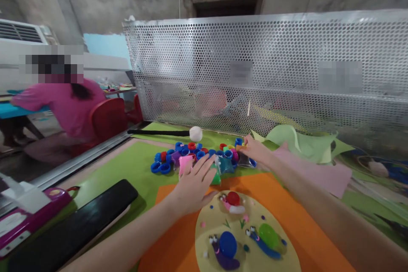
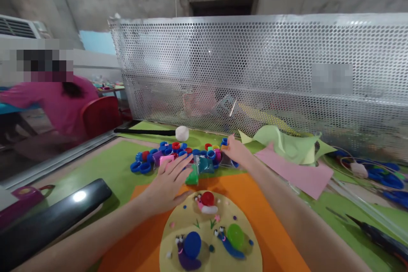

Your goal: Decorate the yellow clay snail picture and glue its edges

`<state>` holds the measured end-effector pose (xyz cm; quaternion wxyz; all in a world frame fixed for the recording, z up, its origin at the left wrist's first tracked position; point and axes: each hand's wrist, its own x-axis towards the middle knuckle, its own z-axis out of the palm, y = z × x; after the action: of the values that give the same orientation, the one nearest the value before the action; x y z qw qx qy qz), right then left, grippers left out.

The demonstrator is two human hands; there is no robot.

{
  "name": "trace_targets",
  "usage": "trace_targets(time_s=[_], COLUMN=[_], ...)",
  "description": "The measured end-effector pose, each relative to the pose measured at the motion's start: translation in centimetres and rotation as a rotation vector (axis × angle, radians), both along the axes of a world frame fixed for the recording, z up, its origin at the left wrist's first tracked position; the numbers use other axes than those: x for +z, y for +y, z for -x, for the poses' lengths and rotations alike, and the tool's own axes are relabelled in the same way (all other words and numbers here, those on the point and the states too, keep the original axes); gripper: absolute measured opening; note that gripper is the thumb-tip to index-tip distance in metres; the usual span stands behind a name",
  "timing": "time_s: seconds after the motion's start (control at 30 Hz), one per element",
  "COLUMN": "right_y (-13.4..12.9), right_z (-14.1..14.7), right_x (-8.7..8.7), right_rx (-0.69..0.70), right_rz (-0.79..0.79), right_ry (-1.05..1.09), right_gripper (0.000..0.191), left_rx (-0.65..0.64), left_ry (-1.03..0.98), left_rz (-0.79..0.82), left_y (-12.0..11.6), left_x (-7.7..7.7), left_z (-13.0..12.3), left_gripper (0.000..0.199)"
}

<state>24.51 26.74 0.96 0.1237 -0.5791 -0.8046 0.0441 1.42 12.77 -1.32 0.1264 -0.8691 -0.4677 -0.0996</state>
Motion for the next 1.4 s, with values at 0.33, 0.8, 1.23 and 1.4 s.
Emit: trace_targets(time_s=[0.33,0.8,1.23,1.4], right_y=[1.5,-1.7,-4.9,-4.8], right_z=[1.1,-0.9,2.7,0.8], right_x=[-1.1,-0.2,-1.9,-0.7], right_rx=[-0.182,-0.061,0.085,0.033], right_rz=[0.025,-0.018,-0.064,-0.036], right_ry=[-0.053,-0.048,-0.115,-0.061], right_gripper=[0.030,0.027,0.030,0.027], left_rx=[-0.122,-0.063,-0.106,-0.190], left_ry=[0.027,0.021,0.123,0.077], left_rz=[0.107,0.099,0.134,0.212], left_y=[3.3,3.3,12.8,13.1], left_x=[2.0,3.4,2.8,1.8], left_z=[-2.5,-2.5,-6.8,-7.3], left_gripper=[0.054,0.031,0.032,0.032])
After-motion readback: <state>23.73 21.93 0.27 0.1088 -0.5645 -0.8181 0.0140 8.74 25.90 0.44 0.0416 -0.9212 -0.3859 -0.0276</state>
